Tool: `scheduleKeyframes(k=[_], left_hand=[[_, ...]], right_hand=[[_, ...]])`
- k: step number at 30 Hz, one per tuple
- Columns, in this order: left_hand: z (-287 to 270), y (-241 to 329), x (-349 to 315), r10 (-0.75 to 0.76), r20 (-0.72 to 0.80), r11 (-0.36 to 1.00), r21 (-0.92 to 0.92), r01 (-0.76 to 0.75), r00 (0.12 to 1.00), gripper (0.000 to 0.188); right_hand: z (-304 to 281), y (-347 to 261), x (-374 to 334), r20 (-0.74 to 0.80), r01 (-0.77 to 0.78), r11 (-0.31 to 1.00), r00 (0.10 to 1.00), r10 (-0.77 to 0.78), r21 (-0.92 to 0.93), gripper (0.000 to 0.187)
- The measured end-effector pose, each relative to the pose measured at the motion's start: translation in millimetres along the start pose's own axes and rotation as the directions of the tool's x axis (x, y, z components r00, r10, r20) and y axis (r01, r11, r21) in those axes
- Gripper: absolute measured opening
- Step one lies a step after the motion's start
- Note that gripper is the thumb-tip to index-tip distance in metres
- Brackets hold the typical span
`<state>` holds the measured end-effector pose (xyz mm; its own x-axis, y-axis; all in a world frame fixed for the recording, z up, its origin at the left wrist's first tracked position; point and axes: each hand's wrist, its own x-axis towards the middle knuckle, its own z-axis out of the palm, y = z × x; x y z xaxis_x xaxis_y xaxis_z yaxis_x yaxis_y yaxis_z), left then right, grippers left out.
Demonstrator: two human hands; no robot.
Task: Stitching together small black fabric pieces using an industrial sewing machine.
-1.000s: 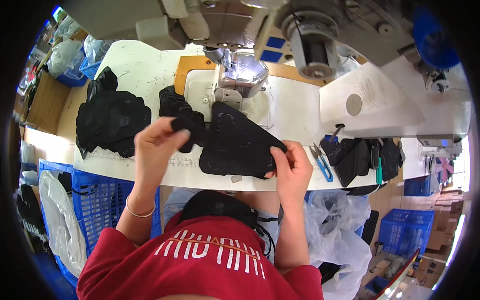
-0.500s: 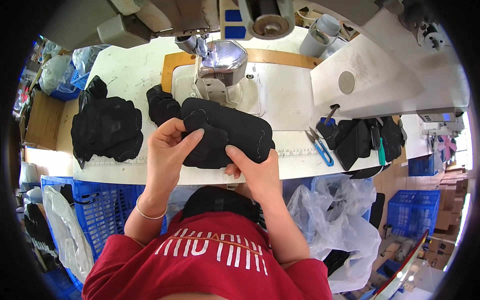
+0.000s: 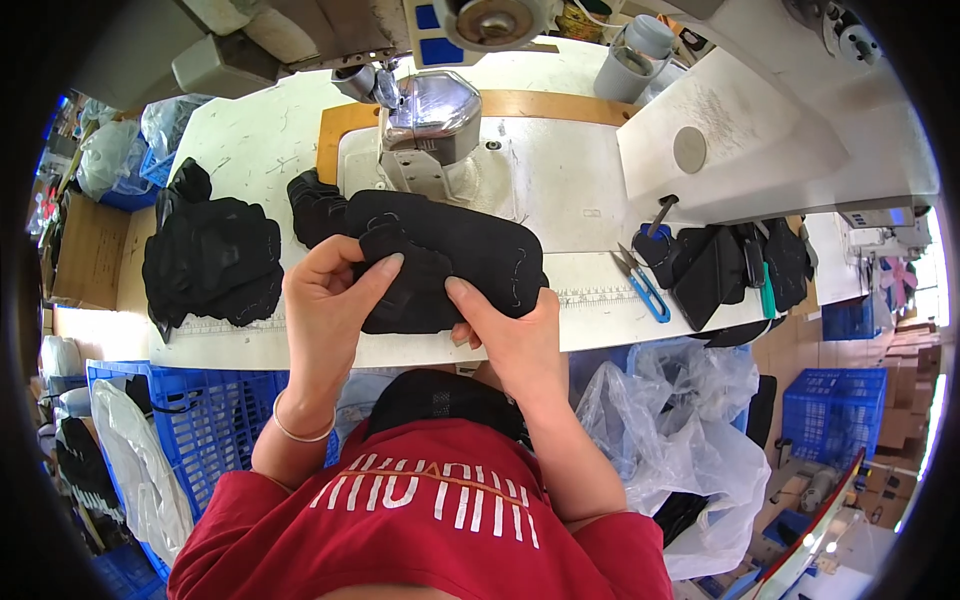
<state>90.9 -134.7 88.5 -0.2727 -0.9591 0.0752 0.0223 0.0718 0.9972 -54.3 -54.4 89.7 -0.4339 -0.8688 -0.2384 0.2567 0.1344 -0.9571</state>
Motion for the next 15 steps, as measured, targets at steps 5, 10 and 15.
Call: scheduleKeyframes(k=[5,10,15], left_hand=[[0.1,1.3,-0.1,-0.005,-0.009,1.0,0.024,0.005,1.0,0.012],[0.9,1.2,-0.9,-0.018,-0.008,0.998,-0.057,0.018,1.0,0.01],[-0.1,0.6,-2.1,-0.035,-0.023,0.995,-0.097,0.033,0.999,0.008]], right_hand=[[1.9,-5.2,-0.7,-0.013,-0.005,1.0,1.0,0.005,-0.007,0.016],[7.0,-4.3,0.8,-0.072,0.039,0.999,0.997,-0.041,-0.021,0.01],[4.7,-3.8,0.8,-0.004,0.053,0.996,0.999,-0.053,-0.076,0.018]])
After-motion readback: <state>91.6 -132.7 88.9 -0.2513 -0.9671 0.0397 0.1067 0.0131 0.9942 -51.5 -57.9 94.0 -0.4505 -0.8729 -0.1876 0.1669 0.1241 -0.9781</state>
